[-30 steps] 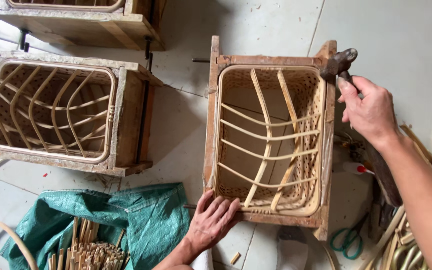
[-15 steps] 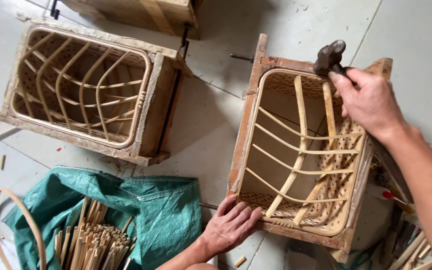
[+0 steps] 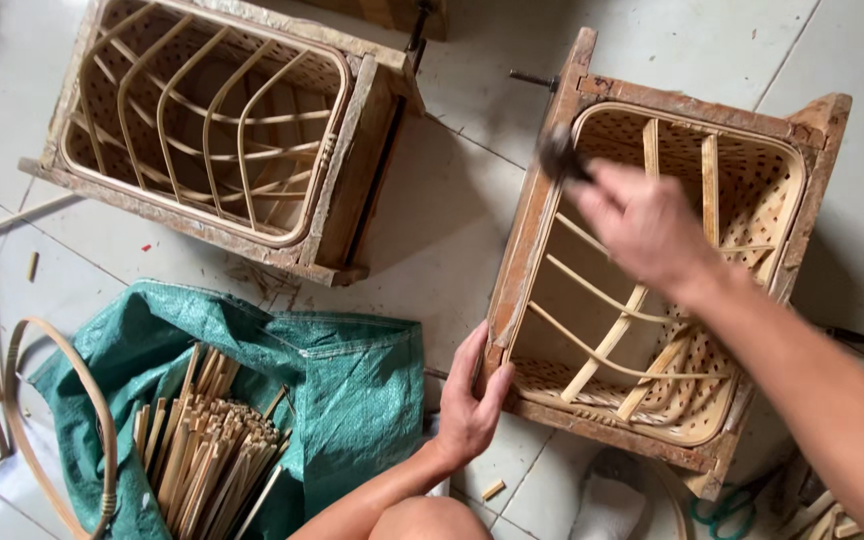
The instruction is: The person assembles a rectangular basket frame by inserting curved bamboo strips into a wooden mold. They apply glue to the joints, use a hammer to secure the strips, and trim excess material with pliers.
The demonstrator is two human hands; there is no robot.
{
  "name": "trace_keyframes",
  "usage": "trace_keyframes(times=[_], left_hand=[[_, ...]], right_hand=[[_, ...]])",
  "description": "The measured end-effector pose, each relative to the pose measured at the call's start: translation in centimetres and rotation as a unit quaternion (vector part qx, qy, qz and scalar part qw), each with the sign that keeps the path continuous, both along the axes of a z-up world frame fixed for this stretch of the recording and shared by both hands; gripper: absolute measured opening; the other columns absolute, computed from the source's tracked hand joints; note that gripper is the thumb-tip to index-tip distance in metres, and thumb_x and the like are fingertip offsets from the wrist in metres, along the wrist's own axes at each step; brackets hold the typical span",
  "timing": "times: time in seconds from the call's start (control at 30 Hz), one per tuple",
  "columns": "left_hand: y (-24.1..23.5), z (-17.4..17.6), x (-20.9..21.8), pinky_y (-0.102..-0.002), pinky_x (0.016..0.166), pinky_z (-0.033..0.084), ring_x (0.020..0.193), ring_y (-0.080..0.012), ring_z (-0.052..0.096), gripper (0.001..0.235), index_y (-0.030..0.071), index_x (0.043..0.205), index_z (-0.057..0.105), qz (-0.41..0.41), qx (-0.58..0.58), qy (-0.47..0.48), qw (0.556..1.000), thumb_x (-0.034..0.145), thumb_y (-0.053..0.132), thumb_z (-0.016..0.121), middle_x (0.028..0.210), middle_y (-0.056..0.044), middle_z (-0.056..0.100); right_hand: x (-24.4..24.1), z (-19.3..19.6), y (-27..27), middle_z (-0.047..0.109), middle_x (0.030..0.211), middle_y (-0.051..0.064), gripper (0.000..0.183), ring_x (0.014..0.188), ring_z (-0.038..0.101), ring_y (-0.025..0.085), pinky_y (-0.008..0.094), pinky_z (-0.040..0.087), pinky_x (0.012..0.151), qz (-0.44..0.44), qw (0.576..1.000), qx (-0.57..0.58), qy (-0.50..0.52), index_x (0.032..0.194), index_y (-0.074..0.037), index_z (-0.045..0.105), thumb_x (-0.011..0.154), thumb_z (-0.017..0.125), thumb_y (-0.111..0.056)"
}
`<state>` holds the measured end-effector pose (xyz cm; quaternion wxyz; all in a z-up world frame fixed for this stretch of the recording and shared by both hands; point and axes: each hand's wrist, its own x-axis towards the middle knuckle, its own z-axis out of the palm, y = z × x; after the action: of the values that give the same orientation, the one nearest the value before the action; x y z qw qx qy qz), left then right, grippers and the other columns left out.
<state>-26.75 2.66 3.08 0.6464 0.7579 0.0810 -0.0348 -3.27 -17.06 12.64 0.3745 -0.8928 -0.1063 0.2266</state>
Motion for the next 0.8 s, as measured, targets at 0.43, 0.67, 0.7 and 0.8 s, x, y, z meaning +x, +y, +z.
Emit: trace_keyframes(times=[0.43, 0.67, 0.7, 0.8], left_hand=[[2.3, 0.6, -0.2, -0.051, 0.122, 0.029, 0.141, -0.0334, 0.05, 0.057, 0.005, 0.15, 0.046, -0.159, 0.255, -0.303, 0.905, 0.1, 0.021, 0.069, 0.148, -0.016, 0.054], [1.3, 2.0, 0.4, -0.055, 0.12, 0.03, 0.127, -0.0282, 0.054, 0.072, 0.021, 0.152, 0.049, -0.371, 0.355, -0.318, 0.797, 0.083, 0.01, 0.066, 0.129, -0.01, 0.059], [1.1, 2.2, 0.6, -0.054, 0.121, 0.03, 0.127, -0.0276, 0.054, 0.073, 0.022, 0.152, 0.05, -0.372, 0.366, -0.318, 0.792, 0.082, 0.01, 0.066, 0.128, -0.009, 0.059], [0.8, 2.5, 0.7, -0.054, 0.121, 0.03, 0.124, -0.0265, 0.055, 0.076, 0.023, 0.152, 0.05, -0.376, 0.388, -0.316, 0.78, 0.079, 0.008, 0.067, 0.125, -0.008, 0.059]], right_hand=[[-27.6, 1.7, -10.5, 0.072, 0.105, 0.014, 0.044, 0.084, 0.072, 0.018, 0.032, 0.059, 0.069, -0.051, 0.977, 0.018, -0.207, 0.129, 0.003, 0.063, 0.088, 0.07, -0.01], [-42.2, -2.9, -17.5, 0.065, 0.084, 0.012, 0.03, 0.065, 0.066, 0.015, 0.028, 0.05, 0.062, -0.427, 0.887, -0.137, -0.109, 0.128, 0.0, 0.071, 0.1, 0.072, -0.01], [-43.0, -4.6, -17.8, 0.067, 0.088, 0.011, 0.03, 0.067, 0.066, 0.014, 0.028, 0.051, 0.064, -0.455, 0.88, -0.098, -0.097, 0.129, -0.002, 0.07, 0.1, 0.073, -0.012], [-44.5, -9.5, -18.4, 0.071, 0.094, 0.013, 0.034, 0.08, 0.069, 0.019, 0.033, 0.054, 0.071, -0.46, 0.869, -0.148, -0.104, 0.131, -0.006, 0.071, 0.099, 0.073, -0.018]])
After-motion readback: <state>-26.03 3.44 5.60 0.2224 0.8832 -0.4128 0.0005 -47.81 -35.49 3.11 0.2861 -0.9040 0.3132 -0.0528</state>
